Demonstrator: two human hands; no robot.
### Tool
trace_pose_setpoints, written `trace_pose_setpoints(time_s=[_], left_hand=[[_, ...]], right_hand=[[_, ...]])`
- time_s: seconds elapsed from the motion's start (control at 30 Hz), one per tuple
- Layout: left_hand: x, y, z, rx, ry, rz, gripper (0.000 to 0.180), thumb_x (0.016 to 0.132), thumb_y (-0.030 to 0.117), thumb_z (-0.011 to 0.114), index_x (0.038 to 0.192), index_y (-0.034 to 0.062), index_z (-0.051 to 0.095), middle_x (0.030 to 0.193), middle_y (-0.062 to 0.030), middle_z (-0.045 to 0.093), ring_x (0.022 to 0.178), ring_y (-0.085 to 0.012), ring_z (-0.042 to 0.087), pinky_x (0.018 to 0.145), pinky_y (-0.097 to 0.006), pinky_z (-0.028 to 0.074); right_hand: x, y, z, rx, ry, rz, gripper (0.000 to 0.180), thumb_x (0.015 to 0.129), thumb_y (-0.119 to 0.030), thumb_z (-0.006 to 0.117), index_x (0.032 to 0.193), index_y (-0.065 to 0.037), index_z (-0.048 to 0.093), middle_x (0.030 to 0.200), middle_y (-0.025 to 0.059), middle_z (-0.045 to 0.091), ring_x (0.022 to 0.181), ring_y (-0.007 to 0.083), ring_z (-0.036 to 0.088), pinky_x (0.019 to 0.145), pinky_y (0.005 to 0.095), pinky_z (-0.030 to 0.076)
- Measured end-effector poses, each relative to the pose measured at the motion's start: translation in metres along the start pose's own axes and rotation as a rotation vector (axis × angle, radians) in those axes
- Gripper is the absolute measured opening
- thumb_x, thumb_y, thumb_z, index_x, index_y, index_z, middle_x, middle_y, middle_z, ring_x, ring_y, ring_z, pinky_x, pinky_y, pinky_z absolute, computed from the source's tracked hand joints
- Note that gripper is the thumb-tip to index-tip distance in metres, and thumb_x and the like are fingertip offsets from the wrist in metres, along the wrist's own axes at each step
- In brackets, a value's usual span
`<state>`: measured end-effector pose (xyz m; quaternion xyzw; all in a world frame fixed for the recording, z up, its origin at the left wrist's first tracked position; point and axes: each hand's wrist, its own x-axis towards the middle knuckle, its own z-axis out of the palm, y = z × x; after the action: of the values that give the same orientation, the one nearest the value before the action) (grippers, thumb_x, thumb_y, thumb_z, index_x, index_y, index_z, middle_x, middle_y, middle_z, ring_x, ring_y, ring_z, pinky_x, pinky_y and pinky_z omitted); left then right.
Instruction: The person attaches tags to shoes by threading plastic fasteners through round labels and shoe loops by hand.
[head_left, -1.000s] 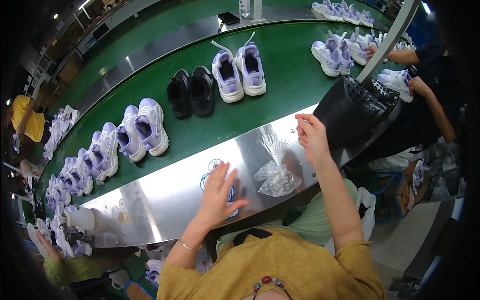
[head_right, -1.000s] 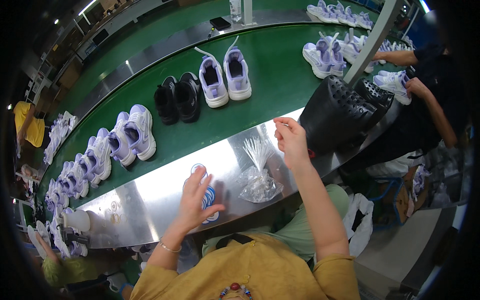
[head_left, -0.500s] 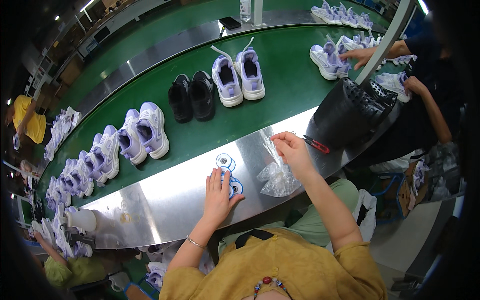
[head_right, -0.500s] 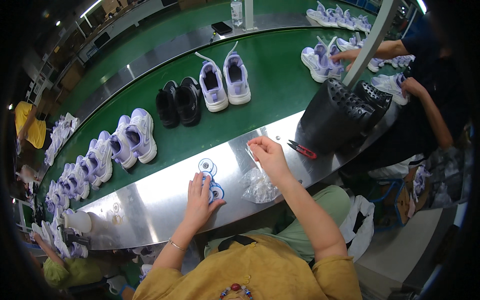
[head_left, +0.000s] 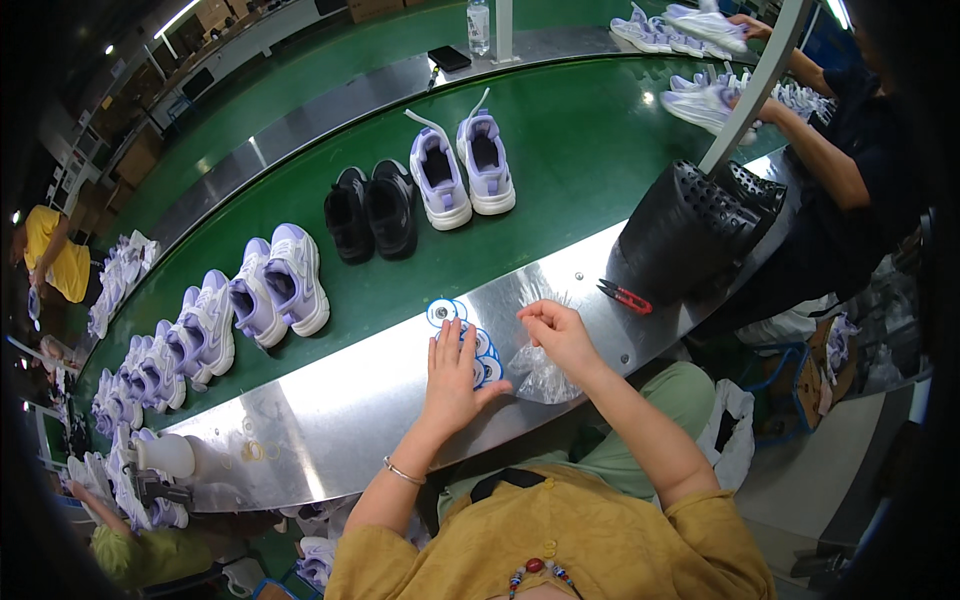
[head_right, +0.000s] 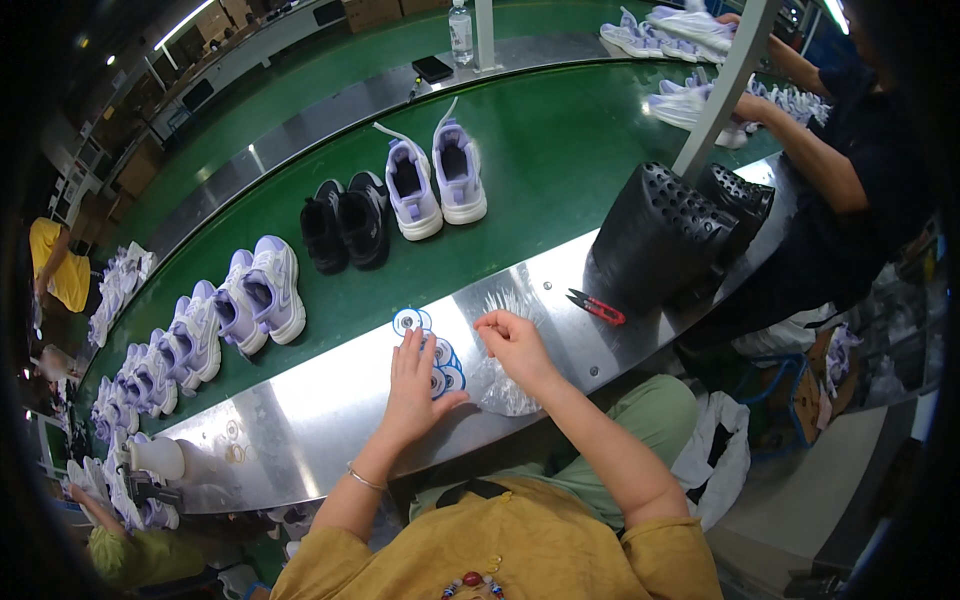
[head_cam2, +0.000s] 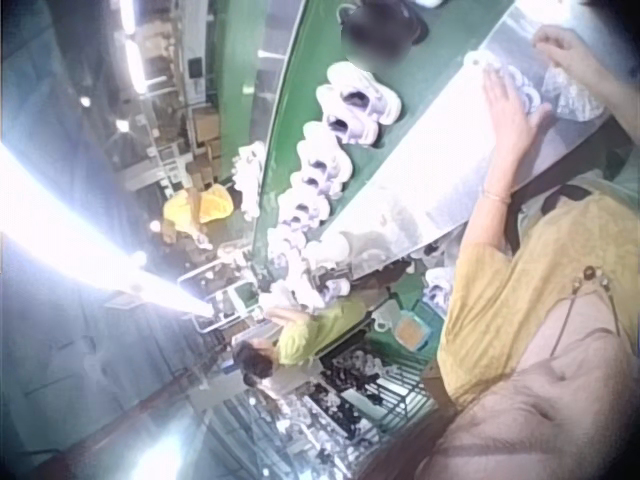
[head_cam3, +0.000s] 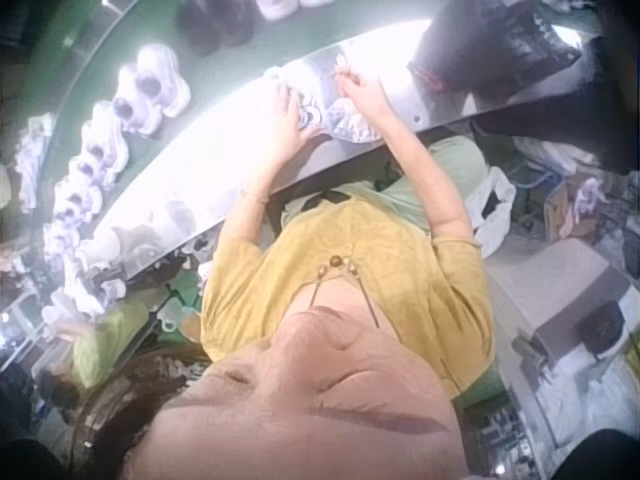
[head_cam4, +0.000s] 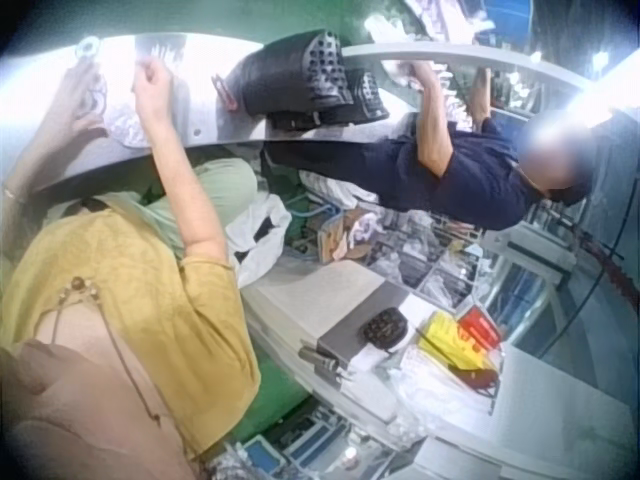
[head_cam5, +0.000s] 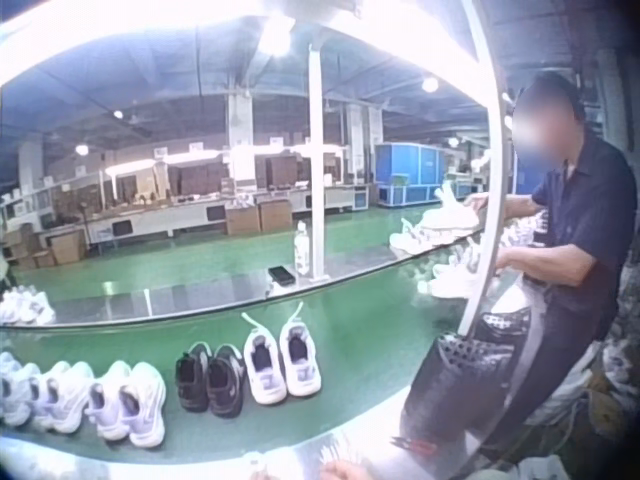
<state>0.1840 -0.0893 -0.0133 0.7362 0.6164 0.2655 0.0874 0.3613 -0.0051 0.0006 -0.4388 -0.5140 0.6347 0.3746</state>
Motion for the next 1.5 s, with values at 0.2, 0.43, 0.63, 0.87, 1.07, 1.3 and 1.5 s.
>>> trace_pose_setpoints(time_s=[0.2,0.43,0.63,0.87,1.07,1.3,1.5], left_hand=[[0.043,-0.071,0.019,-0.025,0.225,-0.207,0.041,0.08,0.013,0.064,0.115,-0.0045,0.055,0.126,-0.0212,0.05,0.122,-0.0366,0.042,0.102,-0.042,0.033],[0.069,-0.077,0.013,-0.146,-0.058,-0.326,0.026,0.075,0.012,0.066,0.095,-0.0034,0.061,0.102,-0.0187,0.061,0.101,-0.0342,0.056,0.088,-0.04,0.043],[0.075,-0.073,0.011,-0.303,0.021,-0.3,0.021,0.072,0.007,0.068,0.089,-0.0021,0.06,0.094,-0.0182,0.062,0.091,-0.0345,0.057,0.081,-0.038,0.045],[0.077,-0.066,0.013,-0.3,0.121,-0.159,0.017,0.076,0.005,0.065,0.091,-0.0021,0.06,0.098,-0.0178,0.063,0.092,-0.0312,0.06,0.081,-0.036,0.046],[0.071,-0.061,0.005,-0.569,-0.01,-0.312,0.009,0.086,0.003,0.056,0.092,-0.0032,0.06,0.095,-0.0115,0.066,0.085,-0.0183,0.062,0.079,-0.027,0.048],[0.058,-0.065,-0.03,-0.857,0.088,-0.433,0.009,0.092,0.005,0.051,0.092,-0.002,0.057,0.086,-0.0058,0.064,0.077,-0.009,0.057,0.07,-0.023,0.048],[0.036,-0.028,-0.045,-1.129,0.253,-0.524,0.009,0.093,0.008,0.052,0.096,-0.0001,0.054,0.08,-0.0059,0.062,0.07,-0.0102,0.059,0.061,-0.024,0.051]], right_hand=[[0.003,0.004,-0.002,-0.015,-0.009,0.003,0.012,0.088,-0.007,0.054,0.094,0.002,0.061,0.067,-0.0016,0.054,0.061,0.0051,0.048,0.055,0.0201,0.038],[0.001,0.001,-0.003,0.009,0.004,0.044,0.011,0.088,-0.005,0.054,0.095,0.0,0.061,0.067,-0.0027,0.052,0.061,0.0043,0.045,0.055,0.0188,0.035],[0.002,-0.004,-0.008,0.02,0.019,0.027,0.011,0.088,-0.005,0.054,0.095,-0.001,0.062,0.065,-0.0033,0.051,0.06,0.0033,0.044,0.052,0.0183,0.034],[0.002,-0.007,-0.01,0.035,0.013,0.006,0.011,0.088,-0.007,0.055,0.095,-0.002,0.062,0.065,-0.0037,0.051,0.058,0.0027,0.043,0.049,0.0177,0.032],[0.0,-0.008,0.001,0.016,0.013,0.022,0.011,0.088,-0.007,0.055,0.095,-0.002,0.062,0.067,-0.0036,0.051,0.059,0.0028,0.043,0.05,0.018,0.032],[0.004,0.0,0.037,0.013,0.001,-0.003,0.015,0.089,-0.007,0.05,0.102,-0.001,0.056,0.067,-0.0029,0.048,0.059,0.0042,0.044,0.052,0.0188,0.034],[-0.002,-0.019,0.085,-0.129,-0.023,-0.221,0.02,0.089,-0.004,0.046,0.108,0.001,0.049,0.065,0.0007,0.049,0.061,0.0075,0.047,0.056,0.0223,0.038]])
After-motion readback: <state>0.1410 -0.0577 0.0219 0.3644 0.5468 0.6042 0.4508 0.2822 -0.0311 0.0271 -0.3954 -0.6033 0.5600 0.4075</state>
